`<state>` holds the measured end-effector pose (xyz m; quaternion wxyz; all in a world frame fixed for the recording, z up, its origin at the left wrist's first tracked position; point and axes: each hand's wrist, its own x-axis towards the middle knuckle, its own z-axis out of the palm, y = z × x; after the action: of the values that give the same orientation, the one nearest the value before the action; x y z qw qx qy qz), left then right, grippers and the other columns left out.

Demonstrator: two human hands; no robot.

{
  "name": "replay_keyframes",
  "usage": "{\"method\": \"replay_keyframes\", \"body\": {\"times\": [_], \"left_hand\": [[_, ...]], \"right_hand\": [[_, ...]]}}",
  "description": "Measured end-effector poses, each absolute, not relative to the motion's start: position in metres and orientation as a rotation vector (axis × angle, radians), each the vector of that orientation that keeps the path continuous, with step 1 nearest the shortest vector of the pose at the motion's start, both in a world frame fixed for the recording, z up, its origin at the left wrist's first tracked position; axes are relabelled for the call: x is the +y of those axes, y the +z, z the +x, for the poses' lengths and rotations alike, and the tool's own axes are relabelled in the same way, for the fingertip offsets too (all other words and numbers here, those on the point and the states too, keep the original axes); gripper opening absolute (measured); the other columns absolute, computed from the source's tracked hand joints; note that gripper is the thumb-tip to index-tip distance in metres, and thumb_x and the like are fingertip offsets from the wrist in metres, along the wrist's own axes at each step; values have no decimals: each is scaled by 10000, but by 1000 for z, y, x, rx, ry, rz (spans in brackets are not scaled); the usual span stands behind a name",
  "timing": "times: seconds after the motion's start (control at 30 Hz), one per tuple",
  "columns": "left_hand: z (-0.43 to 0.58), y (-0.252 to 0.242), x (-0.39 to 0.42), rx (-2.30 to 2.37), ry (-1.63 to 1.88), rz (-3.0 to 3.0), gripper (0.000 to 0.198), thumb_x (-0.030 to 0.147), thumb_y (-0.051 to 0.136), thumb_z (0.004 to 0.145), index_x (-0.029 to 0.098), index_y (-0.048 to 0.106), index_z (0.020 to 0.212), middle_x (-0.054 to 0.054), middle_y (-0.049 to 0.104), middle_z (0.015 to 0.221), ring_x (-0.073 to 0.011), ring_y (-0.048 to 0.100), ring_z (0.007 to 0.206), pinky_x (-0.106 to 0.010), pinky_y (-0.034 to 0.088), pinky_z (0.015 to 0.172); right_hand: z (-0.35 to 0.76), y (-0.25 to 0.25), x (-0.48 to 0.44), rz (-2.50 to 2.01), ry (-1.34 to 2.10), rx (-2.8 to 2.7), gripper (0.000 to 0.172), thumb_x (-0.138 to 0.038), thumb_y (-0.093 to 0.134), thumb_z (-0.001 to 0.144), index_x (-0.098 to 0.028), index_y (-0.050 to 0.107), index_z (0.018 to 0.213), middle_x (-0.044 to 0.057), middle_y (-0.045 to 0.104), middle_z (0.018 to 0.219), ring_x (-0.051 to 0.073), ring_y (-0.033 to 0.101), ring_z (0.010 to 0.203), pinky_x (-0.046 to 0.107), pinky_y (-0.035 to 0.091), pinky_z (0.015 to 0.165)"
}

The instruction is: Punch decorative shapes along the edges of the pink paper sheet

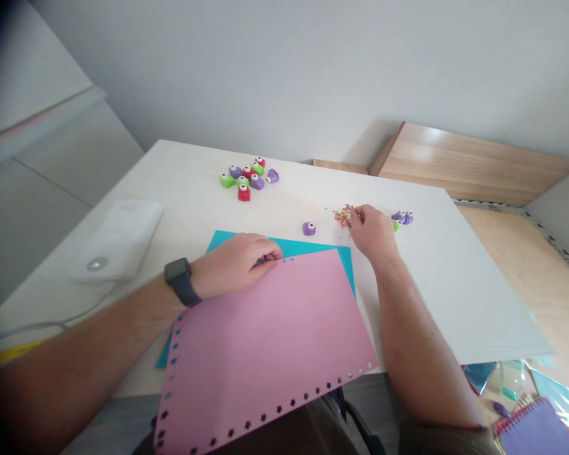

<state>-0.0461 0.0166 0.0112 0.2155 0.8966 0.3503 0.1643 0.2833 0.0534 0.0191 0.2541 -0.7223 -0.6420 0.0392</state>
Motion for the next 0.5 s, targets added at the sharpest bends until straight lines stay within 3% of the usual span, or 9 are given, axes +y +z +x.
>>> {"method": "replay_keyframes", "body": {"times": [0.17, 0.33, 0.5], "left_hand": [[-46, 10, 17, 970, 462, 2488, 155, 207, 591, 1010, 210, 746, 1023, -42, 754, 958, -207, 702, 911, -351, 510, 867], [-48, 10, 17, 971, 466, 2485, 152, 214, 599, 1014, 213, 751, 1028, -41, 760, 971, -212, 705, 920, -352, 508, 870], [-50, 11, 18, 978, 470, 2469, 154, 207, 599, 1017, 211, 752, 1032, -38, 758, 975, -209, 698, 924, -345, 497, 863]], "right_hand": [[257, 21, 43, -1751, 266, -1882, 304, -434, 612, 987, -195, 764, 1099, 48, 766, 842, 201, 664, 717, 353, 503, 739], [231, 16, 35, -1548, 235, -2143, 380, -461, 694, 969, -179, 766, 1214, 80, 738, 971, 213, 659, 828, 378, 523, 858], [228, 10, 34, -1480, 248, -2218, 301, -380, 664, 1003, -194, 777, 1210, 98, 718, 1024, 229, 659, 929, 380, 510, 929]]}}
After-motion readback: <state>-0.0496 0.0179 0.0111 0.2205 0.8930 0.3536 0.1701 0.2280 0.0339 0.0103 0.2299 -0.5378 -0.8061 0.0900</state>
